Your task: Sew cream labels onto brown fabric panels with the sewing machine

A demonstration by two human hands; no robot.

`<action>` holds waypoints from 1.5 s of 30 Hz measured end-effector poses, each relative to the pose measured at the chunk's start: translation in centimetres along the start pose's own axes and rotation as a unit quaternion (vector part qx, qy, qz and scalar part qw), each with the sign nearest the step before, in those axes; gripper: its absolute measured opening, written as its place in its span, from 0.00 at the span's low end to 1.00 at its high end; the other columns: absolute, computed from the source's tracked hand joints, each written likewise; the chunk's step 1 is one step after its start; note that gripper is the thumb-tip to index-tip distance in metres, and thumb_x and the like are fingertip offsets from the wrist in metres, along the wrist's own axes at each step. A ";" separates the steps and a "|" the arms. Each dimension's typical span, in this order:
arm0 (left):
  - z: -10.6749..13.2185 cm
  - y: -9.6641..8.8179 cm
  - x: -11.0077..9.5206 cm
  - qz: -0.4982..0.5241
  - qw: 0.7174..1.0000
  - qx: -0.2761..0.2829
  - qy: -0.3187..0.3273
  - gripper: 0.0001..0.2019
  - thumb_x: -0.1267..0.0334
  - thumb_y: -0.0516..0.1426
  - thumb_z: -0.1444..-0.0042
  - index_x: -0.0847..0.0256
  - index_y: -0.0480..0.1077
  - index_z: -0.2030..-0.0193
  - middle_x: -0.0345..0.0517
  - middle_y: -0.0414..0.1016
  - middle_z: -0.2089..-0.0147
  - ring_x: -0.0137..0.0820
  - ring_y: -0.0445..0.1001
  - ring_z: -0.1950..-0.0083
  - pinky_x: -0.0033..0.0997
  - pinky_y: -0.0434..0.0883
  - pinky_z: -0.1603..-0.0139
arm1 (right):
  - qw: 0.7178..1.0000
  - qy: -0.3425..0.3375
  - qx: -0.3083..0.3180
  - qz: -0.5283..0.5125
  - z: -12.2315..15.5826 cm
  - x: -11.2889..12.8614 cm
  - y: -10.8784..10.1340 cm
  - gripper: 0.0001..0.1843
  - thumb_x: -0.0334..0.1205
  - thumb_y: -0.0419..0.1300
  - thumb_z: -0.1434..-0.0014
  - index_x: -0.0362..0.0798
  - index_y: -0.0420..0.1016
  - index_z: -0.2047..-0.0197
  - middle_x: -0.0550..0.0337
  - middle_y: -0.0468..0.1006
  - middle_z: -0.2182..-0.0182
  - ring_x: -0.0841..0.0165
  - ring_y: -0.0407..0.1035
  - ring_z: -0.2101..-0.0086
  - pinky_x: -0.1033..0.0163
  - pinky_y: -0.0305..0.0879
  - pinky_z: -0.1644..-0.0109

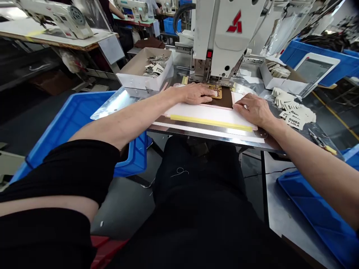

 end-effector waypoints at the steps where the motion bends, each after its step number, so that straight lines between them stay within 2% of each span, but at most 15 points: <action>1: 0.0 0.1 0.1 0.001 1.000 -0.001 -0.001 0.28 0.42 0.47 0.27 0.43 0.63 0.24 0.35 0.62 0.22 0.47 0.57 0.21 0.56 0.51 0.21 | 1.000 0.003 -0.003 -0.002 0.0 0.0 0.0 0.25 0.54 0.52 0.27 0.47 0.85 0.51 0.45 0.81 0.52 0.51 0.75 0.53 0.50 0.71 0.53; 7: 0.0 0.3 0.3 0.005 1.000 -0.009 0.011 0.28 0.44 0.46 0.25 0.46 0.62 0.23 0.37 0.61 0.21 0.44 0.55 0.20 0.51 0.49 0.20 | 1.000 0.019 -0.007 -0.018 -0.2 -0.2 0.2 0.23 0.53 0.53 0.28 0.48 0.85 0.52 0.46 0.81 0.53 0.49 0.75 0.52 0.48 0.71 0.53; 18: 0.1 0.1 -0.2 0.007 1.000 -0.005 0.007 0.28 0.46 0.46 0.25 0.48 0.61 0.23 0.38 0.59 0.21 0.42 0.53 0.19 0.49 0.49 0.19 | 0.999 0.032 0.014 -0.016 -0.3 -0.2 0.1 0.25 0.54 0.52 0.28 0.48 0.85 0.50 0.46 0.80 0.51 0.48 0.74 0.51 0.48 0.69 0.50; 28: 0.1 0.0 -0.4 -0.004 1.000 0.010 -0.013 0.28 0.45 0.45 0.25 0.44 0.60 0.23 0.35 0.58 0.20 0.42 0.52 0.19 0.49 0.47 0.19 | 0.999 0.028 0.002 -0.029 -0.3 -0.4 0.5 0.23 0.52 0.53 0.28 0.46 0.84 0.52 0.45 0.79 0.53 0.49 0.73 0.53 0.48 0.67 0.52; 32: 0.1 -0.1 -0.5 -0.007 1.000 0.009 -0.017 0.28 0.45 0.45 0.25 0.46 0.59 0.23 0.36 0.58 0.20 0.43 0.51 0.19 0.51 0.47 0.19 | 0.999 0.028 0.001 -0.027 -0.4 -0.4 0.5 0.22 0.51 0.53 0.27 0.46 0.84 0.52 0.44 0.79 0.52 0.49 0.72 0.52 0.48 0.66 0.52; 37: 0.1 0.2 -0.2 0.001 1.000 0.005 -0.012 0.29 0.44 0.45 0.25 0.46 0.60 0.23 0.36 0.58 0.20 0.41 0.51 0.18 0.47 0.46 0.18 | 0.999 0.033 -0.003 -0.022 -0.4 -0.2 0.4 0.22 0.51 0.53 0.27 0.46 0.84 0.53 0.45 0.79 0.53 0.49 0.72 0.53 0.49 0.66 0.52; 42: 0.0 0.6 0.3 0.022 1.000 0.006 -0.015 0.28 0.44 0.46 0.25 0.45 0.60 0.23 0.34 0.58 0.20 0.40 0.50 0.18 0.48 0.45 0.18 | 0.998 0.050 0.029 -0.034 -0.5 0.0 0.5 0.21 0.50 0.53 0.26 0.47 0.84 0.51 0.45 0.78 0.50 0.48 0.71 0.50 0.49 0.65 0.51; 45: 0.3 0.0 -0.3 0.018 1.000 -0.003 -0.016 0.26 0.46 0.48 0.25 0.45 0.61 0.24 0.35 0.58 0.20 0.41 0.48 0.18 0.51 0.43 0.18 | 0.998 0.049 0.033 -0.038 -0.5 0.6 -0.1 0.20 0.47 0.53 0.25 0.46 0.83 0.51 0.45 0.77 0.50 0.51 0.71 0.51 0.51 0.66 0.53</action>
Point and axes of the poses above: each hand's wrist, its own z-axis away from the middle knuckle, its own y-axis out of the palm, x = y × z, the point moved 1 cm from there along -z, towards the middle knuckle
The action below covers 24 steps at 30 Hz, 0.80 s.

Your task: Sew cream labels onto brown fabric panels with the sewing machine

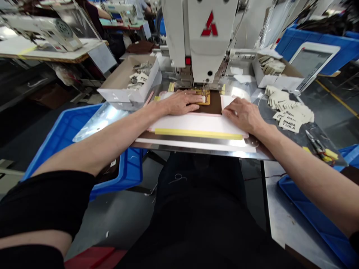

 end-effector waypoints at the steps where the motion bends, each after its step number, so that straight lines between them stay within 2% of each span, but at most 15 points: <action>1: 0.2 -0.3 -0.4 -0.008 1.000 -0.004 0.004 0.26 0.46 0.48 0.24 0.46 0.63 0.24 0.36 0.59 0.21 0.41 0.49 0.18 0.52 0.44 0.18 | 1.000 -0.003 -0.002 0.001 0.1 0.4 -0.3 0.19 0.45 0.52 0.24 0.46 0.83 0.52 0.45 0.78 0.50 0.53 0.72 0.53 0.53 0.67 0.55; 4: 1.0 -1.1 -1.0 -0.042 0.999 -0.019 0.021 0.23 0.50 0.52 0.24 0.55 0.67 0.28 0.49 0.65 0.24 0.43 0.57 0.20 0.57 0.54 0.21 | 0.999 -0.029 -0.010 0.010 0.2 1.3 -0.6 0.15 0.40 0.55 0.25 0.46 0.82 0.58 0.50 0.79 0.58 0.60 0.73 0.61 0.58 0.68 0.58; 7: 1.2 -1.1 -0.1 -0.078 0.996 -0.038 0.024 0.23 0.51 0.55 0.25 0.58 0.69 0.29 0.55 0.68 0.26 0.46 0.63 0.23 0.59 0.61 0.24 | 0.997 -0.067 -0.029 0.015 -0.4 1.4 0.1 0.11 0.38 0.57 0.25 0.49 0.81 0.57 0.54 0.79 0.60 0.63 0.74 0.60 0.61 0.71 0.56; 10: 1.4 -0.9 0.6 -0.087 0.995 -0.045 0.026 0.23 0.51 0.54 0.24 0.55 0.67 0.27 0.52 0.67 0.26 0.44 0.64 0.24 0.58 0.60 0.23 | 0.995 -0.094 -0.033 0.008 -0.7 0.9 0.5 0.09 0.36 0.58 0.25 0.49 0.80 0.56 0.55 0.79 0.59 0.62 0.74 0.59 0.58 0.73 0.53; 15: 1.8 -0.8 1.0 -0.067 0.997 -0.044 0.019 0.23 0.50 0.52 0.24 0.45 0.65 0.25 0.36 0.63 0.23 0.40 0.63 0.23 0.45 0.54 0.20 | 0.993 -0.112 0.002 -0.024 -1.0 0.3 0.5 0.08 0.35 0.56 0.25 0.49 0.78 0.53 0.53 0.78 0.56 0.59 0.74 0.58 0.54 0.74 0.54; 19: 1.9 -0.7 1.3 -0.055 0.997 -0.049 0.017 0.24 0.50 0.55 0.25 0.42 0.64 0.25 0.35 0.63 0.23 0.43 0.67 0.25 0.47 0.56 0.22 | 0.992 -0.114 0.004 -0.056 -1.8 0.2 1.4 0.09 0.36 0.54 0.24 0.48 0.76 0.50 0.51 0.77 0.55 0.58 0.73 0.57 0.51 0.73 0.52; 24: 1.8 -0.8 1.6 -0.034 0.999 -0.037 0.014 0.26 0.52 0.57 0.27 0.42 0.63 0.24 0.36 0.63 0.23 0.47 0.68 0.27 0.52 0.56 0.22 | 0.989 -0.103 -0.014 -0.110 -2.0 0.0 2.0 0.09 0.35 0.53 0.24 0.49 0.74 0.48 0.52 0.77 0.55 0.58 0.72 0.58 0.52 0.71 0.54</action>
Point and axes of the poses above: each hand's wrist, its own z-axis away from the middle knuckle, its own y-axis out of the palm, x = y × z, the point moved 1 cm from there along -z, towards the middle knuckle
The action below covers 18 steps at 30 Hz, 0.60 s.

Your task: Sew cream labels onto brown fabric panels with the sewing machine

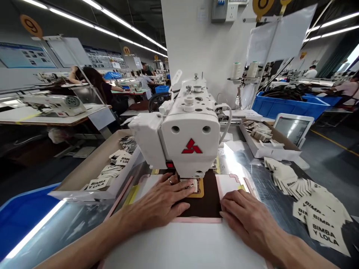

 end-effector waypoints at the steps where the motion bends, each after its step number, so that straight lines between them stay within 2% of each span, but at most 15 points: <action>1: -0.1 0.0 0.1 0.004 1.000 0.010 -0.001 0.26 0.52 0.57 0.26 0.42 0.62 0.24 0.36 0.63 0.23 0.47 0.69 0.28 0.53 0.56 0.23 | 1.000 0.002 -0.001 -0.010 0.1 0.0 0.0 0.09 0.35 0.53 0.24 0.49 0.74 0.48 0.52 0.77 0.55 0.59 0.71 0.58 0.52 0.71 0.54; 5: -0.3 0.0 0.8 0.016 0.999 0.041 0.002 0.28 0.49 0.57 0.26 0.37 0.58 0.22 0.33 0.61 0.22 0.46 0.71 0.29 0.52 0.60 0.26 | 1.000 0.013 -0.004 -0.023 0.2 -0.2 0.0 0.09 0.34 0.54 0.24 0.48 0.75 0.49 0.52 0.77 0.56 0.59 0.71 0.58 0.52 0.71 0.54; 12: -0.4 0.5 1.3 0.013 0.998 0.056 -0.003 0.28 0.46 0.55 0.26 0.33 0.55 0.22 0.25 0.59 0.22 0.49 0.70 0.30 0.53 0.65 0.33 | 1.000 0.007 -0.013 -0.012 -0.3 -0.1 -0.3 0.08 0.33 0.55 0.25 0.48 0.75 0.50 0.52 0.78 0.57 0.60 0.72 0.60 0.53 0.73 0.56; 18: -0.4 0.4 1.6 0.016 0.999 0.050 0.005 0.28 0.47 0.57 0.27 0.34 0.58 0.23 0.26 0.62 0.23 0.46 0.74 0.33 0.49 0.67 0.35 | 1.000 0.008 -0.007 -0.014 -0.3 -0.1 -0.5 0.08 0.32 0.55 0.26 0.47 0.74 0.49 0.52 0.78 0.57 0.60 0.72 0.59 0.53 0.73 0.56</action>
Point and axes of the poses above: each hand's wrist, its own z-axis away from the middle knuckle, its own y-axis out of the palm, x = y × z, the point moved 1 cm from there along -z, towards the middle knuckle
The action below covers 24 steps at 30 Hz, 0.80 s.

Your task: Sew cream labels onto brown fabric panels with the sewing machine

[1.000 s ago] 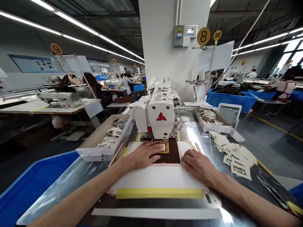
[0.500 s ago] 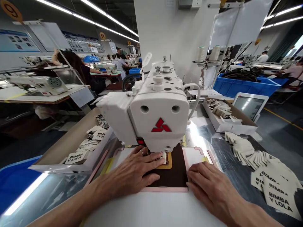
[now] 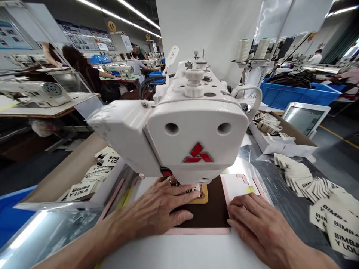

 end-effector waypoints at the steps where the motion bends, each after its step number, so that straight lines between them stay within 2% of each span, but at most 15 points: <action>1: 0.0 0.0 0.1 -0.003 1.000 -0.004 0.006 0.28 0.47 0.57 0.27 0.35 0.59 0.23 0.27 0.62 0.24 0.46 0.74 0.34 0.49 0.68 0.36 | 1.000 0.000 -0.001 0.000 0.0 0.0 0.0 0.07 0.32 0.55 0.26 0.48 0.74 0.49 0.52 0.78 0.57 0.60 0.72 0.59 0.53 0.73 0.56; 10: -0.3 -0.3 0.2 -0.008 0.999 -0.015 0.032 0.24 0.50 0.59 0.28 0.39 0.66 0.27 0.32 0.67 0.26 0.44 0.79 0.40 0.46 0.69 0.40 | 1.000 0.004 -0.001 -0.005 0.0 0.0 0.1 0.07 0.33 0.55 0.25 0.49 0.74 0.49 0.52 0.78 0.57 0.59 0.73 0.59 0.53 0.73 0.54; 15: -0.2 -0.3 0.2 -0.008 1.000 0.000 0.027 0.24 0.48 0.57 0.27 0.38 0.65 0.27 0.29 0.65 0.25 0.44 0.78 0.39 0.47 0.68 0.40 | 1.000 -0.004 -0.003 -0.001 -0.1 0.0 0.0 0.07 0.33 0.55 0.26 0.49 0.74 0.50 0.52 0.79 0.57 0.60 0.73 0.60 0.54 0.74 0.56; 24: -0.3 -0.2 0.1 -0.014 0.999 -0.021 0.031 0.25 0.51 0.60 0.29 0.38 0.66 0.27 0.32 0.69 0.27 0.43 0.80 0.44 0.44 0.71 0.42 | 1.000 -0.003 -0.004 0.000 -0.2 0.0 -0.1 0.08 0.32 0.55 0.26 0.48 0.74 0.50 0.52 0.78 0.57 0.60 0.72 0.61 0.54 0.74 0.58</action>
Point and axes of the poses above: each hand's wrist, its own z-axis away from the middle knuckle, its own y-axis out of the palm, x = y × z, the point moved 1 cm from there along -z, towards the middle knuckle
